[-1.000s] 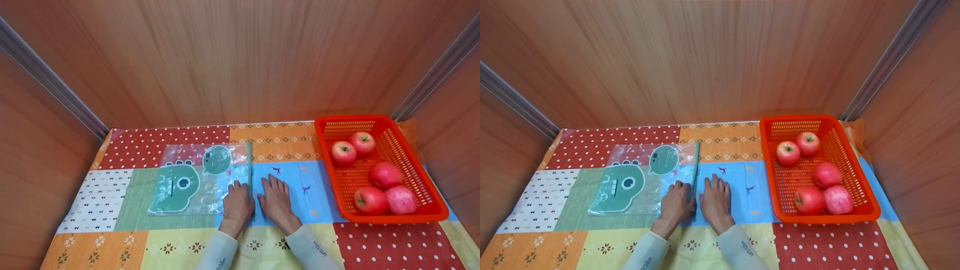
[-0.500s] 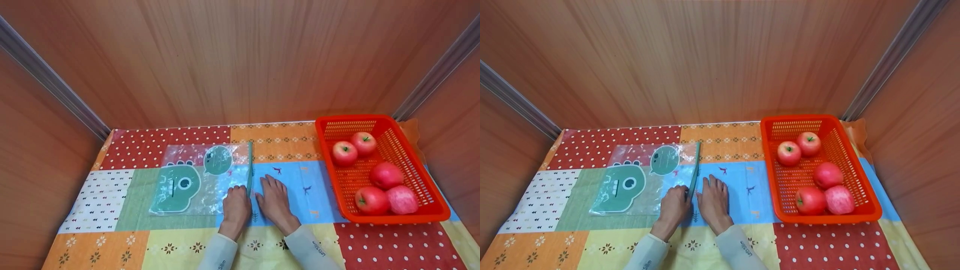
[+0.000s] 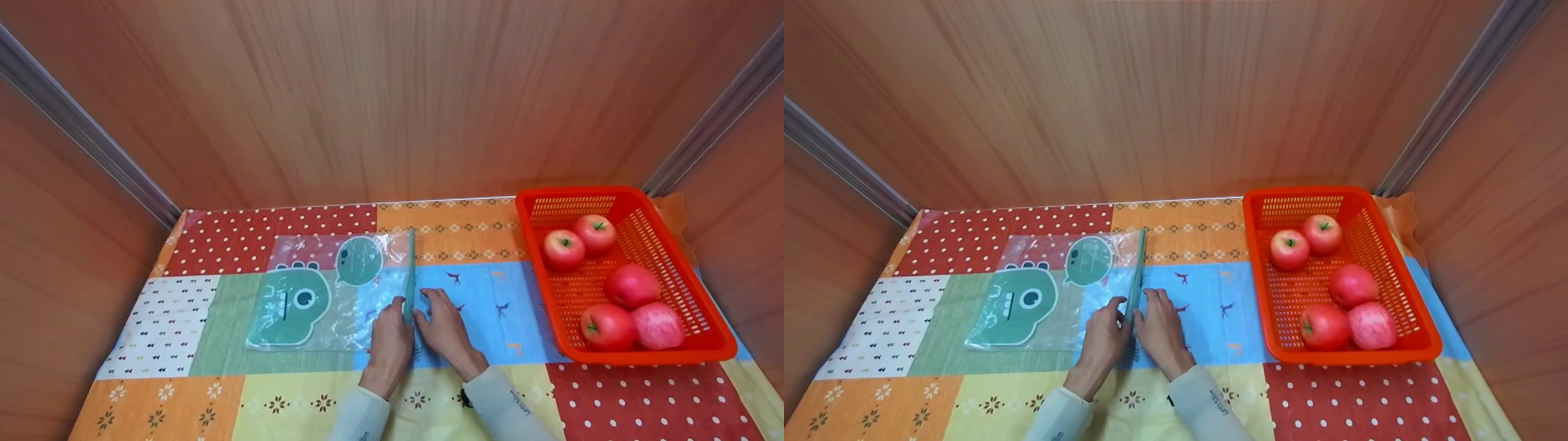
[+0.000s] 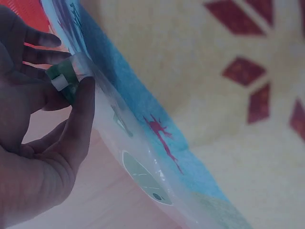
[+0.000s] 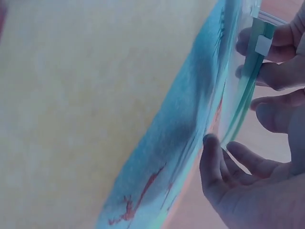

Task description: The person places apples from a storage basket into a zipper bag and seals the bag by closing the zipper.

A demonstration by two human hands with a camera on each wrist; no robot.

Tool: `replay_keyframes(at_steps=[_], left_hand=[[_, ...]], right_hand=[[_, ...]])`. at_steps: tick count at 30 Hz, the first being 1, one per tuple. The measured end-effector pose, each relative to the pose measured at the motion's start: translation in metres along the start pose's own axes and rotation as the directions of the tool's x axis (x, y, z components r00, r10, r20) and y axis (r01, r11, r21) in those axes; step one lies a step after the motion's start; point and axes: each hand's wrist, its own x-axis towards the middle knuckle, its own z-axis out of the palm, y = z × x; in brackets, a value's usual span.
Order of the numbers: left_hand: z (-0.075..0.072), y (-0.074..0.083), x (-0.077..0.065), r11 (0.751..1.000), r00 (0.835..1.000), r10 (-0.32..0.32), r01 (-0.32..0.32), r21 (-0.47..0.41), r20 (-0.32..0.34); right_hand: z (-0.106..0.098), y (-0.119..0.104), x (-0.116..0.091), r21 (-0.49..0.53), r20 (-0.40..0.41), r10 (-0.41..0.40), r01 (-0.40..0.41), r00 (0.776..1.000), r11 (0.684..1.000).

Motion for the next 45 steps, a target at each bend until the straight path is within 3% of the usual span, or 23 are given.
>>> replay_keyframes(at_steps=[4, 9, 14, 19, 28, 38, 45], left_hand=[[-0.002, 0.002, 0.000, 0.996, 1.000, -0.002, 0.003, -0.084, 0.008], [-0.004, 0.006, -0.003, 0.992, 1.000, -0.012, 0.015, -0.123, 0.020], [-0.004, 0.007, -0.007, 0.987, 1.000, 0.001, 0.003, -0.163, 0.024], [-0.002, 0.009, -0.006, 0.983, 0.998, -0.020, 0.030, -0.183, 0.056], [-0.002, 0.010, -0.002, 0.982, 0.996, -0.041, 0.054, -0.182, 0.077], [-0.001, 0.006, 0.016, 0.975, 0.993, -0.059, 0.080, -0.206, 0.106], [-0.005, 0.007, 0.026, 0.963, 0.979, -0.107, 0.146, -0.228, 0.175]], right_hand=[[-0.001, 0.000, 0.002, 0.096, 0.016, 0.059, -0.061, 0.998, 0.994], [-0.001, -0.002, 0.005, 0.182, 0.034, 0.119, -0.123, 0.992, 0.975], [0.000, 0.003, 0.007, 0.224, 0.017, 0.138, -0.138, 0.990, 0.965], [-0.001, 0.007, 0.008, 0.259, 0.009, 0.154, -0.151, 0.988, 0.954], [-0.002, 0.010, 0.009, 0.289, 0.013, 0.143, -0.140, 0.990, 0.947], [-0.004, 0.008, 0.006, 0.251, 0.040, 0.152, -0.157, 0.988, 0.955], [-0.005, 0.008, 0.005, 0.240, 0.054, 0.160, -0.168, 0.986, 0.956]])
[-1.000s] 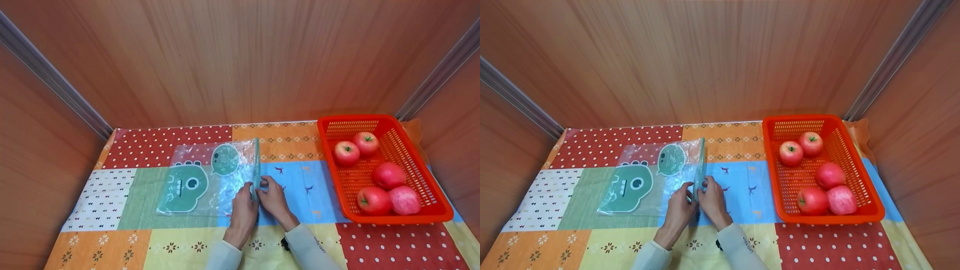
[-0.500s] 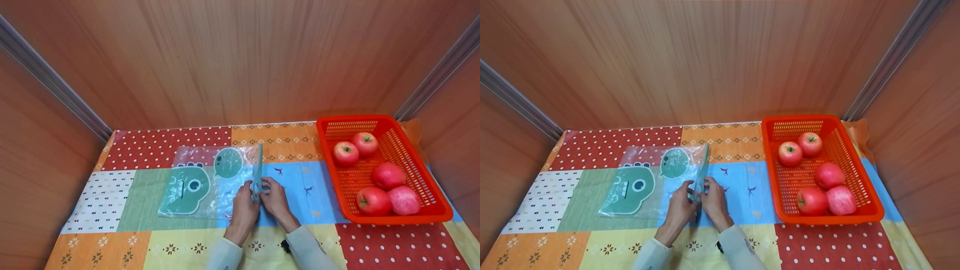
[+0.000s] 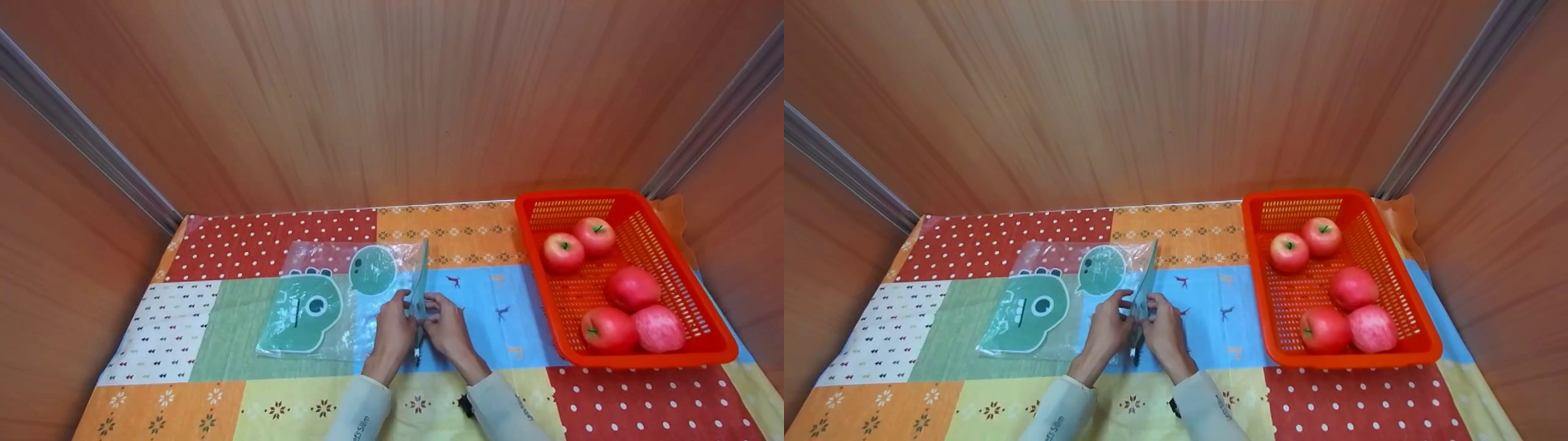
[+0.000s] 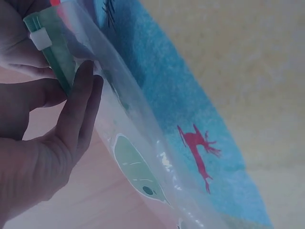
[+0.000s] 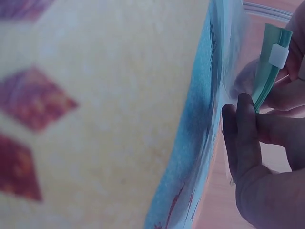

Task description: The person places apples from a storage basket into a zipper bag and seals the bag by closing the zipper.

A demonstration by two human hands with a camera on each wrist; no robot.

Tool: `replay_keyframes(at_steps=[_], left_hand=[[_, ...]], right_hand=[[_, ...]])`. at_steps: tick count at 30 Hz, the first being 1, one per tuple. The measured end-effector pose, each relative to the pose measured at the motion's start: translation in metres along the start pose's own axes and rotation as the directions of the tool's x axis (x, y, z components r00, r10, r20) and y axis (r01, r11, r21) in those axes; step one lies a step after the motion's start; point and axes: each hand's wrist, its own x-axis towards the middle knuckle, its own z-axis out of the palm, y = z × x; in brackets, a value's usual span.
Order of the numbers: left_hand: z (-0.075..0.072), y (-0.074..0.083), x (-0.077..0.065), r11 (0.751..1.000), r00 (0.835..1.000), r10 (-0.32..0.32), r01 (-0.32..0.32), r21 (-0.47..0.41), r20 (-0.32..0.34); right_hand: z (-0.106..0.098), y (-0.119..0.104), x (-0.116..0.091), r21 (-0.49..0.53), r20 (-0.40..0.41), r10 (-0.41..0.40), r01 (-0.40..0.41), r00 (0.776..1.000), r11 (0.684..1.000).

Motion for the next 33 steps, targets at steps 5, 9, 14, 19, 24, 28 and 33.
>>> replay_keyframes(at_steps=[5, 9, 14, 19, 24, 28, 33], left_hand=[[-0.005, 0.003, 0.001, 0.999, 0.999, -0.041, 0.041, -0.011, -0.009], [-0.010, 0.005, 0.000, 0.997, 0.997, -0.069, 0.068, -0.036, -0.038], [-0.016, 0.007, -0.003, 0.994, 0.995, -0.078, 0.073, -0.084, -0.062], [-0.020, 0.008, -0.005, 0.993, 0.993, -0.053, 0.041, -0.113, -0.107], [-0.021, 0.006, -0.008, 0.991, 0.989, -0.024, 0.004, -0.136, -0.147], [-0.022, 0.006, -0.010, 0.989, 0.983, -0.028, 0.002, -0.145, -0.182], [-0.025, 0.007, -0.011, 0.989, 0.971, -0.026, -0.010, -0.150, -0.238]], right_hand=[[-0.002, 0.001, 0.000, 0.044, 0.012, 0.016, -0.016, 1.000, 0.999], [-0.004, 0.002, 0.001, 0.090, 0.008, 0.048, -0.048, 0.999, 0.995], [-0.005, 0.002, 0.003, 0.113, 0.009, 0.104, -0.104, 0.995, 0.988], [-0.006, 0.001, 0.003, 0.111, 0.017, 0.128, -0.129, 0.992, 0.985], [-0.007, 0.002, 0.003, 0.113, 0.019, 0.130, -0.132, 0.991, 0.985], [-0.007, 0.003, 0.002, 0.113, 0.019, 0.131, -0.132, 0.991, 0.985], [-0.007, 0.005, 0.000, 0.124, 0.016, 0.109, -0.110, 0.994, 0.986]])
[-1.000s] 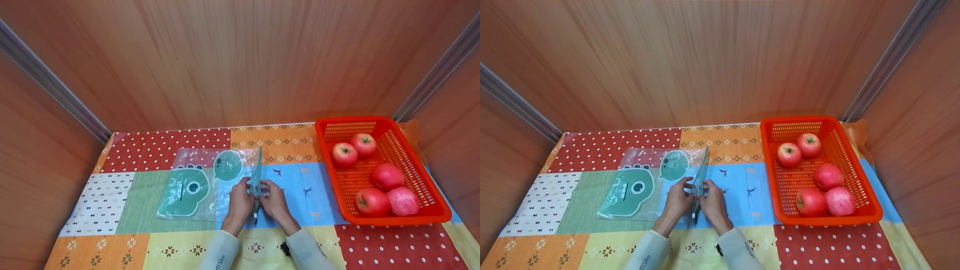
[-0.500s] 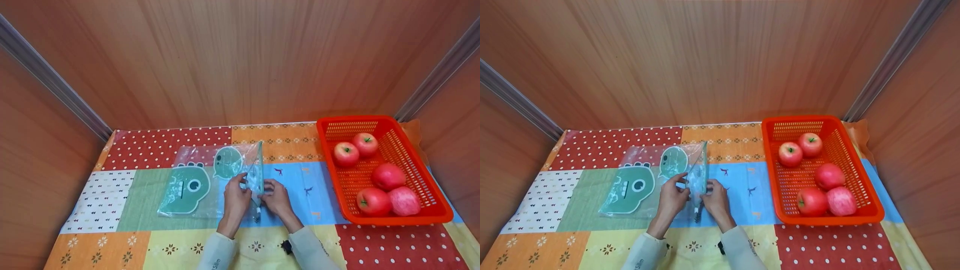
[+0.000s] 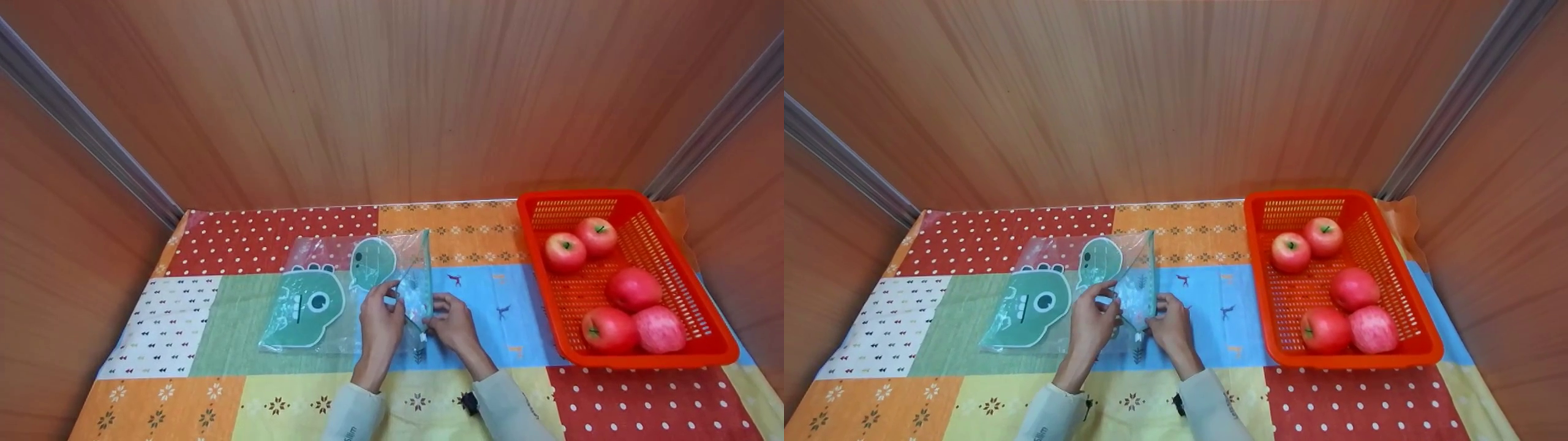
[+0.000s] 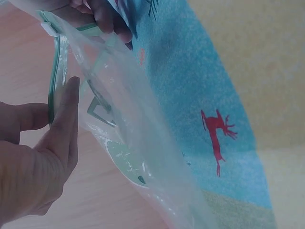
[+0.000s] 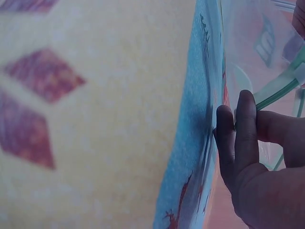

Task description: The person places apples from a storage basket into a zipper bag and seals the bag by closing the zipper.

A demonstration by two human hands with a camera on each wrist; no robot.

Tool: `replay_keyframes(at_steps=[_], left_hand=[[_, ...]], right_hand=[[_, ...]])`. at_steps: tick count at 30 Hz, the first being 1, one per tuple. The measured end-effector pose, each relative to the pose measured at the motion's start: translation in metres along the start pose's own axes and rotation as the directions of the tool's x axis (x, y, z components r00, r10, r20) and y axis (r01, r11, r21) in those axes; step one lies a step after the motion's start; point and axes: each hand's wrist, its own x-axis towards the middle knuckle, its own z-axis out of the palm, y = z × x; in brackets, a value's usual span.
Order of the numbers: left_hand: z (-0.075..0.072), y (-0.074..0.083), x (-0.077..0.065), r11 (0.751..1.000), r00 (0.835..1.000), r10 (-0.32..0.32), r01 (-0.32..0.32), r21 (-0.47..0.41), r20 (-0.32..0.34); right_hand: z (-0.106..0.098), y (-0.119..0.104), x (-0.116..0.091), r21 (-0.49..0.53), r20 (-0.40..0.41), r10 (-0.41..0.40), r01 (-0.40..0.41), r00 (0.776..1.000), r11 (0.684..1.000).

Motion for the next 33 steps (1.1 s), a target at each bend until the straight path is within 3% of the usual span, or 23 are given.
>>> replay_keyframes(at_steps=[11, 33], left_hand=[[-0.006, 0.006, -0.003, 0.996, 0.996, -0.019, 0.011, -0.093, -0.089], [-0.001, 0.001, -0.012, 0.990, 0.997, -0.002, -0.008, -0.139, -0.073]], right_hand=[[-0.001, -0.001, 0.000, 0.064, -0.006, 0.029, -0.029, 1.000, 0.998], [-0.003, 0.003, -0.001, 0.036, -0.016, 0.005, -0.004, 1.000, 0.999]])
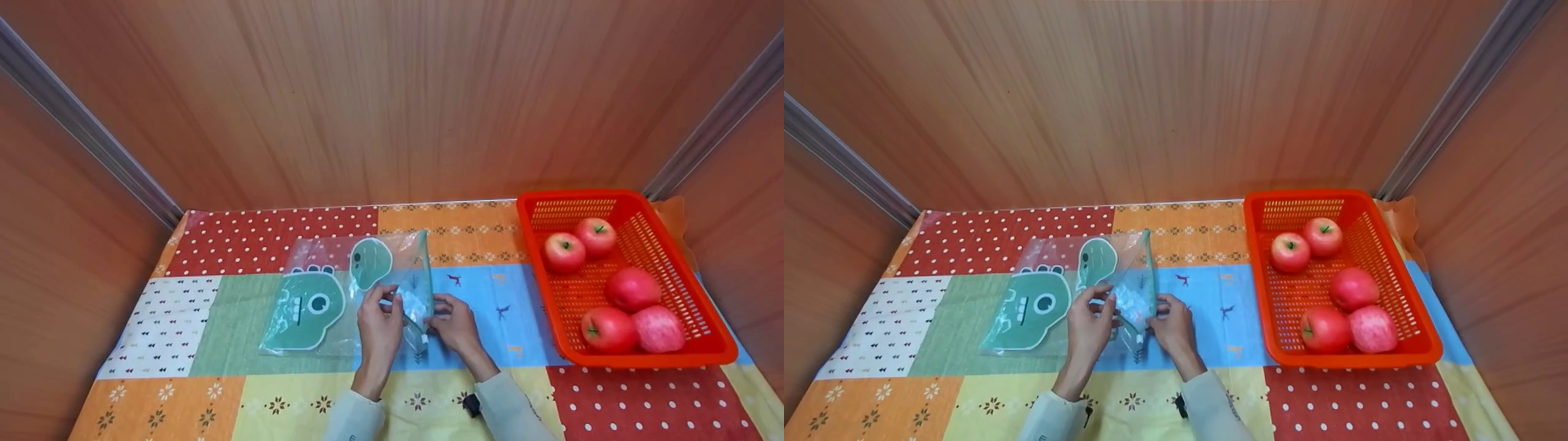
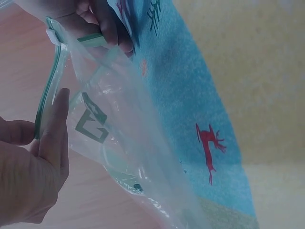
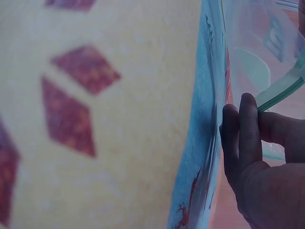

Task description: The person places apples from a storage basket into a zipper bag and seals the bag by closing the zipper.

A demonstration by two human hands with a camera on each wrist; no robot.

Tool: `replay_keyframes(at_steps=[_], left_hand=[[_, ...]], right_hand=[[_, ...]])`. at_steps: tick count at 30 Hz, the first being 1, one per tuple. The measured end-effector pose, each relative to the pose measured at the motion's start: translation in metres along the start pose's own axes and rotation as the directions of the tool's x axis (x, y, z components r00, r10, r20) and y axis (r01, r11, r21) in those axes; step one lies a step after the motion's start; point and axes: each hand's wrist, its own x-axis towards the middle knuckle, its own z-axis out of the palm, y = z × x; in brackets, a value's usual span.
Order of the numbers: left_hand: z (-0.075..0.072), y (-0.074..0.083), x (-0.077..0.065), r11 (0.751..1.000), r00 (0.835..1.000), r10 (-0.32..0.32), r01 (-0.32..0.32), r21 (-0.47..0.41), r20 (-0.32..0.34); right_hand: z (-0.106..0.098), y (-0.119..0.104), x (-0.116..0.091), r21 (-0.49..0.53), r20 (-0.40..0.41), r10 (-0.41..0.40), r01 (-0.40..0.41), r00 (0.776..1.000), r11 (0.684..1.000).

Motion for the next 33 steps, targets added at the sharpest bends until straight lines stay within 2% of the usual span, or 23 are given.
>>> replay_keyframes(at_steps=[8, 15, 22, 27, 33], left_hand=[[0.001, -0.002, 0.001, 0.999, 0.999, 0.033, -0.033, -0.006, -0.009], [0.003, -0.003, 0.000, 0.998, 1.000, -0.013, 0.014, -0.063, 0.022], [0.002, -0.003, 0.000, 0.995, 0.997, -0.045, 0.050, -0.085, 0.055], [0.001, -0.004, 0.000, 0.994, 0.997, -0.039, 0.046, -0.103, 0.068], [0.001, -0.005, 0.001, 0.991, 0.997, -0.020, 0.030, -0.133, 0.074]], right_hand=[[-0.001, -0.002, 0.001, -0.007, -0.001, -0.038, 0.038, 0.999, 0.999], [-0.002, -0.003, -0.002, -0.005, -0.007, -0.041, 0.041, 0.999, 0.999], [-0.010, -0.008, -0.009, 0.001, -0.043, -0.082, 0.082, 0.996, 0.997], [-0.023, -0.015, -0.014, -0.113, -0.074, -0.173, 0.164, 0.982, 0.980], [-0.038, -0.025, -0.023, -0.288, -0.092, -0.296, 0.259, 0.951, 0.922]])
